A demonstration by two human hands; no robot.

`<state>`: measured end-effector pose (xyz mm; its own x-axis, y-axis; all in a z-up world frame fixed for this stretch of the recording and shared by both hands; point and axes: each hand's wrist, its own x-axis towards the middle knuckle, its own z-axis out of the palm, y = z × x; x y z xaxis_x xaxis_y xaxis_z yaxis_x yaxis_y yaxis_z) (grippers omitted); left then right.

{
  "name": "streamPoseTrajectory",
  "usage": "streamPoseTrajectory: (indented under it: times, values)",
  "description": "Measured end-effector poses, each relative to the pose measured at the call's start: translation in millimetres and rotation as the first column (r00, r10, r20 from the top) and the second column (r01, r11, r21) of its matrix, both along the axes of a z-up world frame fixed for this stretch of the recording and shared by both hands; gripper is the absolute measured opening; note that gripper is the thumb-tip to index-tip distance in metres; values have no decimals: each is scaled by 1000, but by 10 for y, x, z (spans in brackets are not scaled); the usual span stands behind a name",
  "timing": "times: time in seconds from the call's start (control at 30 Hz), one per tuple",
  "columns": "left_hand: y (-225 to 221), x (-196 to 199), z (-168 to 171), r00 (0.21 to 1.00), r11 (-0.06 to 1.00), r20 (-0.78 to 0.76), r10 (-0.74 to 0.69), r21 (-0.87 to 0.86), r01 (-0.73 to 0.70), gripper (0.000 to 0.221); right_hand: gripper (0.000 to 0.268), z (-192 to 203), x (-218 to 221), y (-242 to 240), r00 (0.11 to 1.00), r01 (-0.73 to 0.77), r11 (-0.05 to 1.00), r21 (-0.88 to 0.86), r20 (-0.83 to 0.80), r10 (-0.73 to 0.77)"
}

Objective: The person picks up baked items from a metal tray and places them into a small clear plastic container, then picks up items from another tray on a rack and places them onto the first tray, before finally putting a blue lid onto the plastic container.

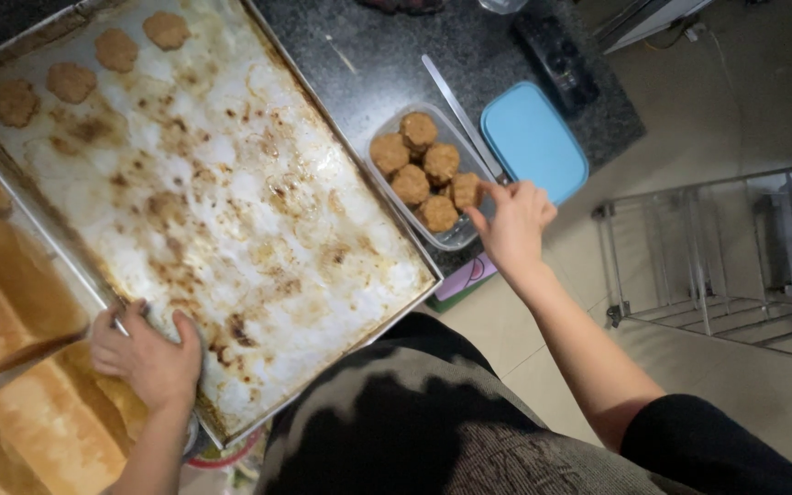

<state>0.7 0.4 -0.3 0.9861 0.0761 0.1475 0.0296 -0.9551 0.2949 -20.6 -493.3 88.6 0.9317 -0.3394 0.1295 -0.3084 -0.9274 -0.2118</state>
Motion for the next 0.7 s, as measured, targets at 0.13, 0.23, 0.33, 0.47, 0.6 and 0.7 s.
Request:
streamPoseTrajectory:
  times: [0.13,0.23,0.33,0.47,0.6,0.7]
  values:
    - [-8,8,17,1000,999,-6,8,-35,-8,43,40,-51,-23,2,1000,25,998,-63,-9,-26]
    - [15,-1,-2,1000,1000,1,6,-21,-6,43,33,-64,15,14,993,83,990,-112,-74,-91]
    - [8,12,-4,1000,1000,-13,-7,-25,6,42,36,-15,91,12,980,84,982,-172,-166,-113]
    - [4,19,5,1000,999,-14,22,-47,-23,43,41,45,146,36,921,97,974,-207,-352,-167]
    - [7,12,-21,1000,998,2,23,-60,-23,43,36,-92,115,-46,865,104,974,-203,-465,-189]
    - [24,-1,-40,1000,999,28,13,-31,-12,43,40,-274,87,-123,879,143,980,-139,-436,-190]
